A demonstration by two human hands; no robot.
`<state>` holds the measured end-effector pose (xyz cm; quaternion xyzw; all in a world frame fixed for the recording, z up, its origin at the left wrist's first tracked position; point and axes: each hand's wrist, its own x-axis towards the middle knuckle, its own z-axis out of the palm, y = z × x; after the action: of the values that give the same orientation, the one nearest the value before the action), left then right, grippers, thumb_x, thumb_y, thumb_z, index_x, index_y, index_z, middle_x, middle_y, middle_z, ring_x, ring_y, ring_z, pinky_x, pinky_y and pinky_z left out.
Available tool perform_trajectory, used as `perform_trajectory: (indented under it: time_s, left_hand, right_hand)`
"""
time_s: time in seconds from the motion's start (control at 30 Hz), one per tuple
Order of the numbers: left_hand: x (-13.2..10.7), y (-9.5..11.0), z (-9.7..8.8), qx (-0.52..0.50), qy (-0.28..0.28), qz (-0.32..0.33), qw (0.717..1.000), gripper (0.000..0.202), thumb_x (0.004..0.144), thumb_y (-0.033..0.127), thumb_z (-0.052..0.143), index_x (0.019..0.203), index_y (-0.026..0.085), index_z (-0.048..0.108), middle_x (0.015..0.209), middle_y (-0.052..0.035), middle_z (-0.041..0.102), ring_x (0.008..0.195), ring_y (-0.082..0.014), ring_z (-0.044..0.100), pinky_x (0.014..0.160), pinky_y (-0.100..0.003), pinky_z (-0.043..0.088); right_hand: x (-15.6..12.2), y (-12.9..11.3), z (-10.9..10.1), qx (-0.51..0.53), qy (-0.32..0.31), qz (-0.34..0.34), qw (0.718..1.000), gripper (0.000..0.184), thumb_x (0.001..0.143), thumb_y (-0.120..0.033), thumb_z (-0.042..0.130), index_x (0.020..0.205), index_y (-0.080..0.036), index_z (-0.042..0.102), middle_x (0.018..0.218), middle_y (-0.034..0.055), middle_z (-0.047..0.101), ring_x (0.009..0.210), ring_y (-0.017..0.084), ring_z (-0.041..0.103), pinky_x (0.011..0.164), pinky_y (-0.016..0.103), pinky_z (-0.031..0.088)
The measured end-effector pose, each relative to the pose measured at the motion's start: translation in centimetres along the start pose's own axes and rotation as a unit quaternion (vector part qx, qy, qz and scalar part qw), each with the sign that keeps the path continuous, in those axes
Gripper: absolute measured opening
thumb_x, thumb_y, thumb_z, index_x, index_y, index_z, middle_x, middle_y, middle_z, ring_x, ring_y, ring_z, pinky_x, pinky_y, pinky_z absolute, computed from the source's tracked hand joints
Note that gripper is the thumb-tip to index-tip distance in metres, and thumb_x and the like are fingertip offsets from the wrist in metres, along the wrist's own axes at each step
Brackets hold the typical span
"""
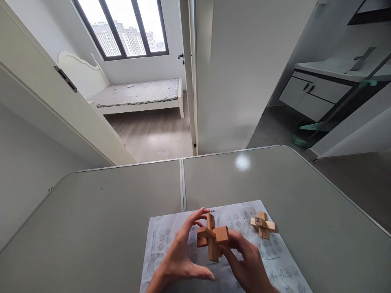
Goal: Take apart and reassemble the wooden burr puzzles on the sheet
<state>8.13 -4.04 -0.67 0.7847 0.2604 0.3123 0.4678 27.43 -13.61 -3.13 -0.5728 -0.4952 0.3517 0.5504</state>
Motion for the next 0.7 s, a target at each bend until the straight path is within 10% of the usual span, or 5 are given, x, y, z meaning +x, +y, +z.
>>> perform_trajectory:
  time_s: [0.27, 0.7]
  left_hand:
    - [-0.74, -0.07, 0.22, -0.052, -0.01, -0.085, 0.995, 0.101, 0.053, 0.027, 0.094, 0.146, 0.03, 0.054, 0.144, -0.0103, 0.065, 0.128, -0.0357, 0.062, 0.112, -0.049, 0.05]
    - [-0.25, 0.53, 0.7, -0.033, -0.003, -0.056, 0.998, 0.104, 0.048, 0.016, 0.086, 0.145, 0.035, 0.053, 0.142, -0.0069, 0.065, 0.122, -0.0348, 0.065, 0.108, -0.048, 0.05]
  right_hand:
    - [0.53, -0.55, -0.35, -0.053, -0.022, -0.169, 0.984, 0.012, 0.104, -0.019, 0.058, 0.102, -0.025, 0.068, 0.087, 0.0047, 0.075, 0.073, 0.019, 0.073, 0.065, 0.025, 0.061]
    - [0.71, -0.62, -0.4, -0.026, -0.045, -0.141, 0.989, 0.016, 0.103, -0.012, 0.056, 0.102, -0.026, 0.065, 0.094, 0.0038, 0.073, 0.08, 0.018, 0.072, 0.071, 0.023, 0.059]
